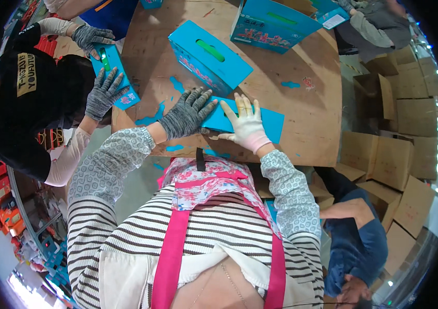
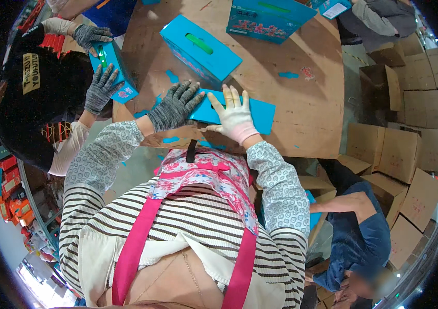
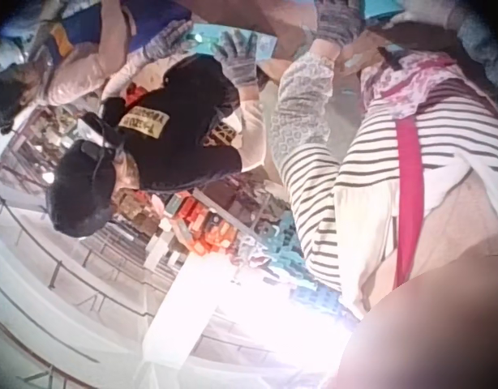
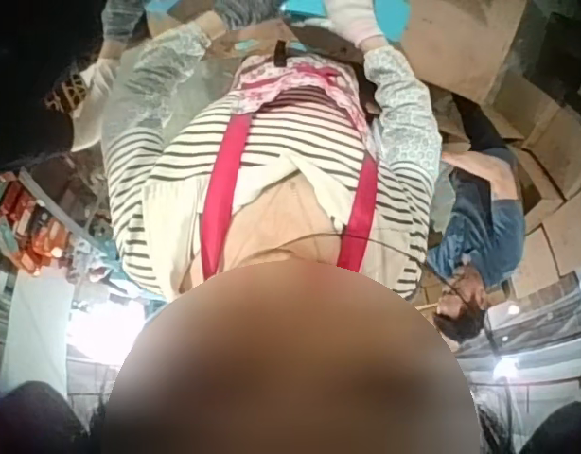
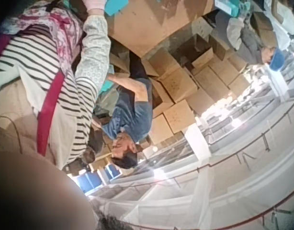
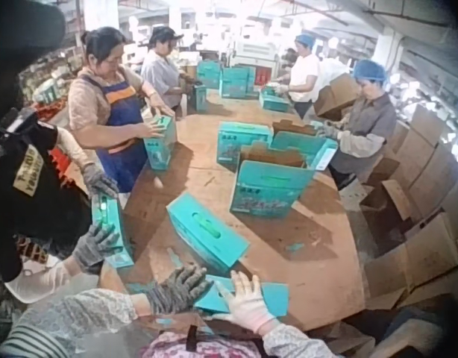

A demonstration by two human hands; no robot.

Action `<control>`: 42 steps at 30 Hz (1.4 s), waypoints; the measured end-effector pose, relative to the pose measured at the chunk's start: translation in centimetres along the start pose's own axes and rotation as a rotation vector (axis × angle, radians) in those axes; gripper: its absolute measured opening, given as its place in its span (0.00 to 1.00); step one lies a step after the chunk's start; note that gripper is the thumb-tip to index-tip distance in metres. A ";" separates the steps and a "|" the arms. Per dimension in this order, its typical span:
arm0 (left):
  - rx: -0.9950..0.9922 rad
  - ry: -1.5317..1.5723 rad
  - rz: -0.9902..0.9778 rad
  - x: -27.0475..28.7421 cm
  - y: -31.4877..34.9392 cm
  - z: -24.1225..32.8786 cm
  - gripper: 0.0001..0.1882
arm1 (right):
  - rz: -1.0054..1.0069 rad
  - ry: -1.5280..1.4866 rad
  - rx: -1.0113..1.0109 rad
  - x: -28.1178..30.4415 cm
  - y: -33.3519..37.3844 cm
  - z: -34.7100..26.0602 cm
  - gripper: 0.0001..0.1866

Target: Assembling and folding teal cardboard boxes on a production line.

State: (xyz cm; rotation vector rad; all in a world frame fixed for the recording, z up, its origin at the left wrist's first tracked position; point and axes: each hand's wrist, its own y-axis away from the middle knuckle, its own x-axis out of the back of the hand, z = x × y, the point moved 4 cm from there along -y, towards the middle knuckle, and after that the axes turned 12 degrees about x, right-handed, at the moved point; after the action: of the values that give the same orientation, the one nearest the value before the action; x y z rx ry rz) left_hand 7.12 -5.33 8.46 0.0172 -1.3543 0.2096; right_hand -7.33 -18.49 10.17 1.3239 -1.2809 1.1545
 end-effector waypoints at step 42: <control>0.160 0.090 0.067 -3.8 -1.6 2.1 0.53 | 0.437 -1.171 -1.028 -11.0 3.4 -4.1 0.31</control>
State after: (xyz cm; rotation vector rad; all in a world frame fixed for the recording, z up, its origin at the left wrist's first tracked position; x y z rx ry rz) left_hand 4.61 -7.75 5.43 0.0959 -1.2467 0.3705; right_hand -11.00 -13.10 -0.22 0.8433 -2.5802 -0.2982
